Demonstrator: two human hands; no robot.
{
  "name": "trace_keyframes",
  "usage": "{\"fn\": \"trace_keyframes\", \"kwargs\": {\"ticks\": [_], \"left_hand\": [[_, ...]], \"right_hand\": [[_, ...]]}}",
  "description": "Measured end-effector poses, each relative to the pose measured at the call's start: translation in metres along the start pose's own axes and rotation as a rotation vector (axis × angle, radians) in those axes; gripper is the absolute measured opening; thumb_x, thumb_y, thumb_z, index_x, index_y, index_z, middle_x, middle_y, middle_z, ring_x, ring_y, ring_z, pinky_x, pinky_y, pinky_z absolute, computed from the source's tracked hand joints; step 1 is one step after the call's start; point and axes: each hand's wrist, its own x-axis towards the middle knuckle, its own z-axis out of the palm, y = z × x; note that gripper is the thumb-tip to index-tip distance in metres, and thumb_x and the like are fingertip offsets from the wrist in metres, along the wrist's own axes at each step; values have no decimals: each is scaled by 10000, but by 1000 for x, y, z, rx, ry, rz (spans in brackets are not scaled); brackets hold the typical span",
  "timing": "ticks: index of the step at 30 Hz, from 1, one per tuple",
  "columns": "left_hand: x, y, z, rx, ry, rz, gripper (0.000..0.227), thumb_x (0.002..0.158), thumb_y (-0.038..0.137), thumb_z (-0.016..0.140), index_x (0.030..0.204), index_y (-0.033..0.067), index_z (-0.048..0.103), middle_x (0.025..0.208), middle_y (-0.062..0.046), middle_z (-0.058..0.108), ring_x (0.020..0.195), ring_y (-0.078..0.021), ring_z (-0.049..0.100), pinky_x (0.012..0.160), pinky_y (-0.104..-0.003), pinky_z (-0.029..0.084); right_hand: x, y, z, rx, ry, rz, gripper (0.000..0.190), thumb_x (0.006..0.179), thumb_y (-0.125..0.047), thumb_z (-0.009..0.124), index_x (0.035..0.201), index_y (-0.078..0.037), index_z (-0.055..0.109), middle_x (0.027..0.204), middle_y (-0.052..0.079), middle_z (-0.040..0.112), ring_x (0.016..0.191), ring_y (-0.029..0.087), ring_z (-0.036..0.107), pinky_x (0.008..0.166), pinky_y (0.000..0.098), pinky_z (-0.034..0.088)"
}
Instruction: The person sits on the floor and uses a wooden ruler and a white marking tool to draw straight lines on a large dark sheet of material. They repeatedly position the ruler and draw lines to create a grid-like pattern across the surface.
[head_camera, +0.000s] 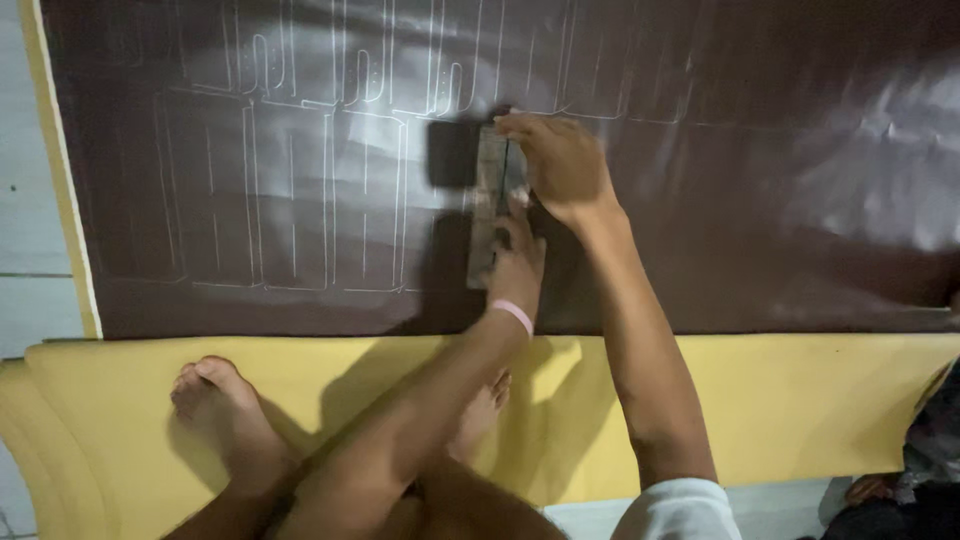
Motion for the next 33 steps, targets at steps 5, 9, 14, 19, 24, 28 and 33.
{"fn": "trace_keyframes", "kwargs": {"ticks": [5,9,14,19,24,28,33], "left_hand": [[6,-32,31,-640,394,-104,755,911,344,697,1555,58,424,1565,-251,339,1298,-354,476,1111,-463,414],[-4,-59,53,-478,596,-29,551,948,283,684,1468,177,535,1674,-106,331,1384,-266,471,1143,-496,350],[-15,-90,50,-623,559,83,773,747,211,832,1464,194,545,1665,-46,312,1406,-222,425,1221,-529,253],[-24,-99,41,-749,455,92,975,567,223,944,1453,258,538,1633,-178,199,1489,-356,274,1203,-628,168],[-28,-107,35,-771,402,51,970,552,319,954,1428,355,538,1656,-188,150,1525,-380,193,1183,-658,148],[-30,-108,39,-772,406,48,965,568,322,955,1435,361,533,1661,-157,179,1538,-360,206,1189,-656,159],[-30,-114,38,-829,400,19,1122,562,368,956,1519,195,395,1670,-78,245,1542,-299,215,1181,-659,164]], "right_hand": [[-44,18,1,-26,258,236,284,1007,46,594,1234,-98,688,1145,70,758,1005,287,738,908,420,568],[-78,13,17,-19,135,161,380,966,37,600,1326,-65,663,1117,109,745,914,329,720,813,414,583],[-165,-47,12,25,38,33,393,876,52,611,1251,-35,690,985,70,757,808,260,734,758,410,592],[-191,-59,18,347,-63,184,349,874,85,589,1184,-43,688,1100,87,768,924,229,765,838,353,624],[-170,-58,32,278,-76,37,321,819,106,590,1076,-58,691,1179,96,758,1020,264,749,928,392,588],[-176,-47,14,258,-25,251,246,901,77,577,1078,-62,677,1169,99,759,1119,296,731,939,381,593],[-152,-29,10,430,46,356,294,973,92,513,1170,-55,673,1171,121,759,1051,267,766,905,370,616]]}}
